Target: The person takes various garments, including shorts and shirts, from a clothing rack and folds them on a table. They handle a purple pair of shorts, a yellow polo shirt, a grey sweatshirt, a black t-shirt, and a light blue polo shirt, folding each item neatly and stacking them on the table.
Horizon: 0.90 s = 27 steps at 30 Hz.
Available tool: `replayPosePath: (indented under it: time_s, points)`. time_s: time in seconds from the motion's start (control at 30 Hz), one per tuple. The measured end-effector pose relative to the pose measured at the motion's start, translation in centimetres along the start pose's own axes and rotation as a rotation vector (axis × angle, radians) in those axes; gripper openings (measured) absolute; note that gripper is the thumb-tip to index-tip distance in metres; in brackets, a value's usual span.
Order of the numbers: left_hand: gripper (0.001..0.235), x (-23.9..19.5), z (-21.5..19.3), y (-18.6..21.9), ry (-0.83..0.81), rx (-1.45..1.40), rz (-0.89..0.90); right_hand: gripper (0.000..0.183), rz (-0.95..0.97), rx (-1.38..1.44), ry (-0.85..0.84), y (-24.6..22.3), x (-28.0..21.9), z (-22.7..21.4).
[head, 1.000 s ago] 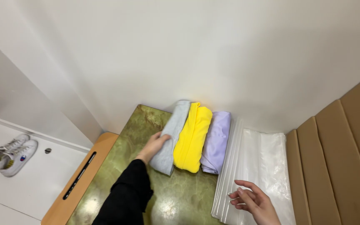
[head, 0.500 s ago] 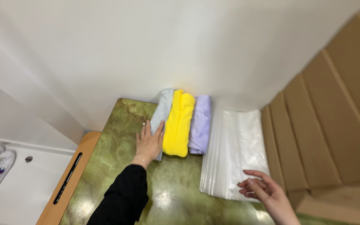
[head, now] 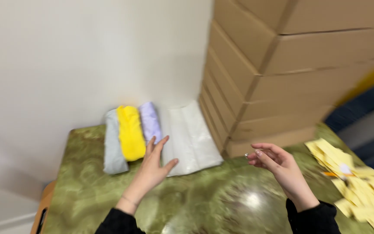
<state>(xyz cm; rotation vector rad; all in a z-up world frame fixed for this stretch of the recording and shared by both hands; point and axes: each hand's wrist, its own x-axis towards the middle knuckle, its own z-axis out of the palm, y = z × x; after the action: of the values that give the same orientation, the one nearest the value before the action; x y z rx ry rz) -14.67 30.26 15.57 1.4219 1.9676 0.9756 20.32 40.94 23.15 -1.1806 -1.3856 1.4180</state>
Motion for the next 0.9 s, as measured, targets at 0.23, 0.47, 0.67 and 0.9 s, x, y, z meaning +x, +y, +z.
replayPosePath:
  time_s: [0.23, 0.47, 0.67, 0.9]
  points:
    - [0.081, -5.5, 5.2, 15.6, -0.352, -0.179, 0.182, 0.031, -0.113, -0.017, 0.099, -2.5, -6.9, -11.1]
    - [0.071, -6.0, 17.6, 22.5, -0.529, -0.229, 0.414, 0.03, -0.148, -0.005, 0.362, -2.5, -16.6, -24.5]
    - [0.053, -12.4, 30.9, 33.2, -0.772, -0.267, 0.527, 0.029, -0.103, -0.084, 0.621, -3.2, -28.6, -36.8]
    - [0.033, -22.8, 46.9, 48.5, -1.019, -0.348, 0.774, 0.025, -0.212, -0.112, 0.841, -5.9, -39.5, -48.7]
